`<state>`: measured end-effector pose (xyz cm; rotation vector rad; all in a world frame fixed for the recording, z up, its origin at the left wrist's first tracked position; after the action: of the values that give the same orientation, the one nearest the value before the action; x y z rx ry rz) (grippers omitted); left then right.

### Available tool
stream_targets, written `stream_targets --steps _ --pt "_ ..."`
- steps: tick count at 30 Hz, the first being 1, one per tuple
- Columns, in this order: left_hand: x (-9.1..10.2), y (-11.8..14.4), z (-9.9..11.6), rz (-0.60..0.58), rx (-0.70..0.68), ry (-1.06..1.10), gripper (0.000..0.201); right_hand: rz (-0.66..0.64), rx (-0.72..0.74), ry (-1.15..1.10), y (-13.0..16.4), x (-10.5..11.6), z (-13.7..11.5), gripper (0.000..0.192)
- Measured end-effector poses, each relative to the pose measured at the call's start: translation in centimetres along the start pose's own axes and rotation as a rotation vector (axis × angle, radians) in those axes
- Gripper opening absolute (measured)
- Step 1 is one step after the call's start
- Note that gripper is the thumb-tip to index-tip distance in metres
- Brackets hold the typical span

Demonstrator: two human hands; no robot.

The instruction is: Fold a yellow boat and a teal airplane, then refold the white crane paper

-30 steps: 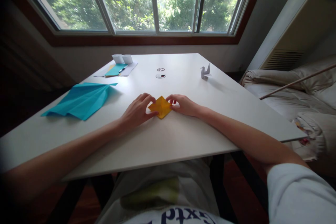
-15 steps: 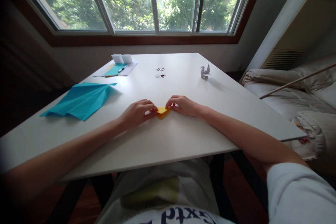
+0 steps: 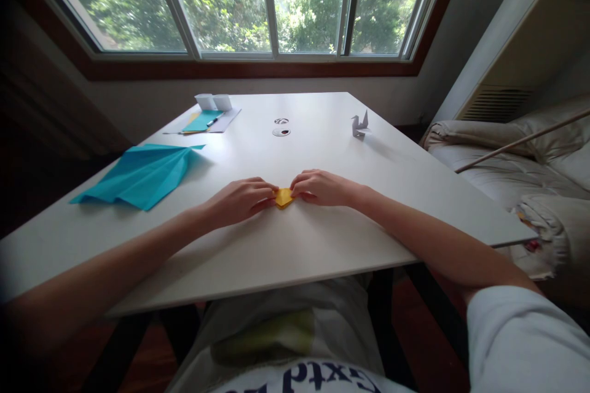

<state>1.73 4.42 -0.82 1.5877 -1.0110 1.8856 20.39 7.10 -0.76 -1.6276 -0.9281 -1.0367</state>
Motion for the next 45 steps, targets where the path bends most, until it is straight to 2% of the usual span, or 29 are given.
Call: stream_targets --steps 6,9,13,23,28,36,42,45 --pt "0.0 0.1 1.6 -0.106 0.061 -0.286 0.022 -0.029 -0.051 0.044 -0.4 -0.1 -1.0 0.024" --pt "-0.1 0.2 2.6 -0.167 0.029 -0.445 0.024 -0.044 -0.084 0.041 -0.3 -0.1 -1.0 0.023" --pt "-0.1 0.2 3.2 -0.166 -0.028 -0.533 0.024 -0.071 -0.125 0.008 -0.2 0.1 -0.7 0.020" --pt "-0.3 0.5 2.9 -0.166 0.056 -0.524 0.023 -0.118 -0.218 0.005 0.5 1.7 -0.1 0.021" --pt "0.3 0.6 2.6 -0.213 0.095 -0.452 0.024 -0.145 -0.249 -0.032 0.8 2.1 0.3 0.022" --pt "0.9 0.9 2.8 -0.244 0.135 -0.467 0.034 0.012 -0.352 0.207 -0.3 0.1 -0.3 0.027" --pt "1.0 1.0 2.5 -0.214 0.153 -0.430 0.031 0.030 -0.391 0.158 -0.7 -0.9 -0.4 0.030" --pt "0.9 0.8 1.5 -0.133 0.193 -0.308 0.026 0.014 -0.407 0.121 -0.8 -1.0 -0.2 0.030"
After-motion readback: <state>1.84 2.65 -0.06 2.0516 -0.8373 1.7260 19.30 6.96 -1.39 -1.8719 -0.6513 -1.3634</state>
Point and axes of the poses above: each hand's wrist, its own y-axis away from the middle knuckle, its own x-axis out of the back of the hand, z = x × y, the point moved 3 cm from there along -y, towards the middle knuckle, and after that the axes turned 4 degrees about x, right-handed, at the moved point
